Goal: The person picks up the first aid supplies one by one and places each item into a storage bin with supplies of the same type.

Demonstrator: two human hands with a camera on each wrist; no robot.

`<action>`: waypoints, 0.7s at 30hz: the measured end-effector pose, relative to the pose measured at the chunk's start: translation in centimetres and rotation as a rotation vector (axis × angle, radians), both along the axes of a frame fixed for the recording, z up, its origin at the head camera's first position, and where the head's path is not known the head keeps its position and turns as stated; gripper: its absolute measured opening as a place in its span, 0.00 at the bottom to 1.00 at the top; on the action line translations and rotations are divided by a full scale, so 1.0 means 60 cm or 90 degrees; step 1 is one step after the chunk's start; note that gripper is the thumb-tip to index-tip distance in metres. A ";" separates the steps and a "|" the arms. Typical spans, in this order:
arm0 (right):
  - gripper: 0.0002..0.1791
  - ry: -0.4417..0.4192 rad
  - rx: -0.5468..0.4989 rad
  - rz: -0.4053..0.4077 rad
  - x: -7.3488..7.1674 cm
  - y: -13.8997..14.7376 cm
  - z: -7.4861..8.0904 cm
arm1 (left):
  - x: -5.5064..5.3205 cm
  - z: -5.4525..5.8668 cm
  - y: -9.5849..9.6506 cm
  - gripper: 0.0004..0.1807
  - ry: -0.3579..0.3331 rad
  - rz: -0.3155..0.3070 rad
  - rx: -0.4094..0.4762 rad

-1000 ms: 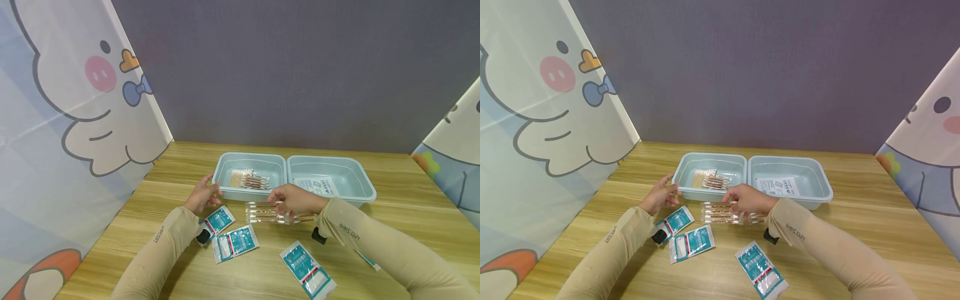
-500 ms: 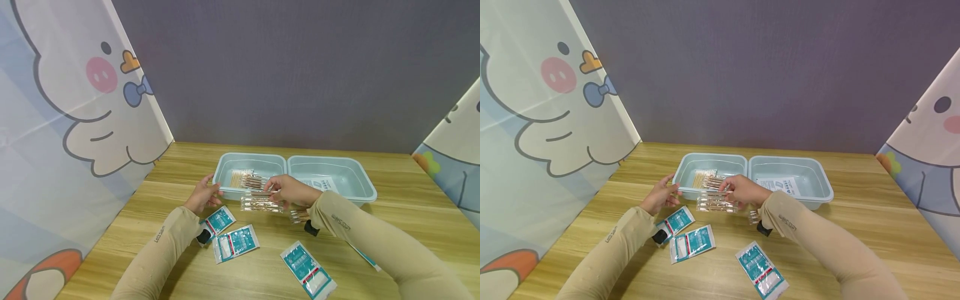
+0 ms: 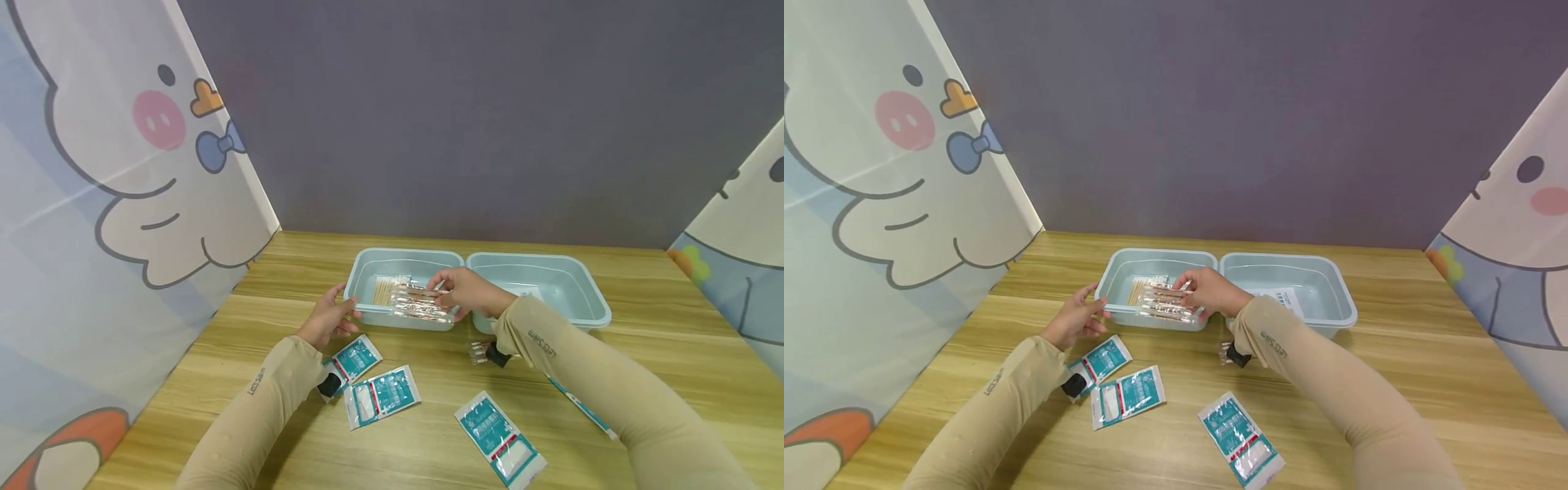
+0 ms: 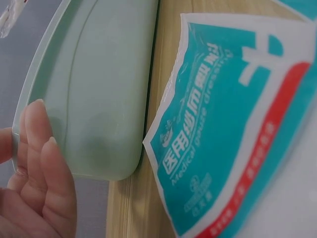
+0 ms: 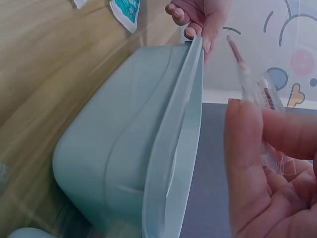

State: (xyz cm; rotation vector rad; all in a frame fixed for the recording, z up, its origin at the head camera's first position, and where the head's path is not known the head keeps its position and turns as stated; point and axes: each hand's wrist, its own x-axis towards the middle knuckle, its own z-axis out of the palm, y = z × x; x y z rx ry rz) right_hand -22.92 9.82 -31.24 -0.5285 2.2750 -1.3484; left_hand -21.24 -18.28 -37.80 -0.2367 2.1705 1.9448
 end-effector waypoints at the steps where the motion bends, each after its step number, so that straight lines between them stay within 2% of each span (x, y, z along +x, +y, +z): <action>1: 0.11 0.003 -0.001 -0.002 -0.002 0.000 0.000 | 0.000 0.000 0.000 0.31 0.000 -0.001 0.000; 10: 0.13 0.006 0.003 -0.014 -0.020 -0.011 0.006 | 0.000 0.000 0.000 0.31 0.001 0.003 -0.001; 21: 0.16 0.009 0.033 -0.034 -0.054 -0.020 0.019 | -0.001 0.000 0.001 0.31 -0.001 0.004 -0.006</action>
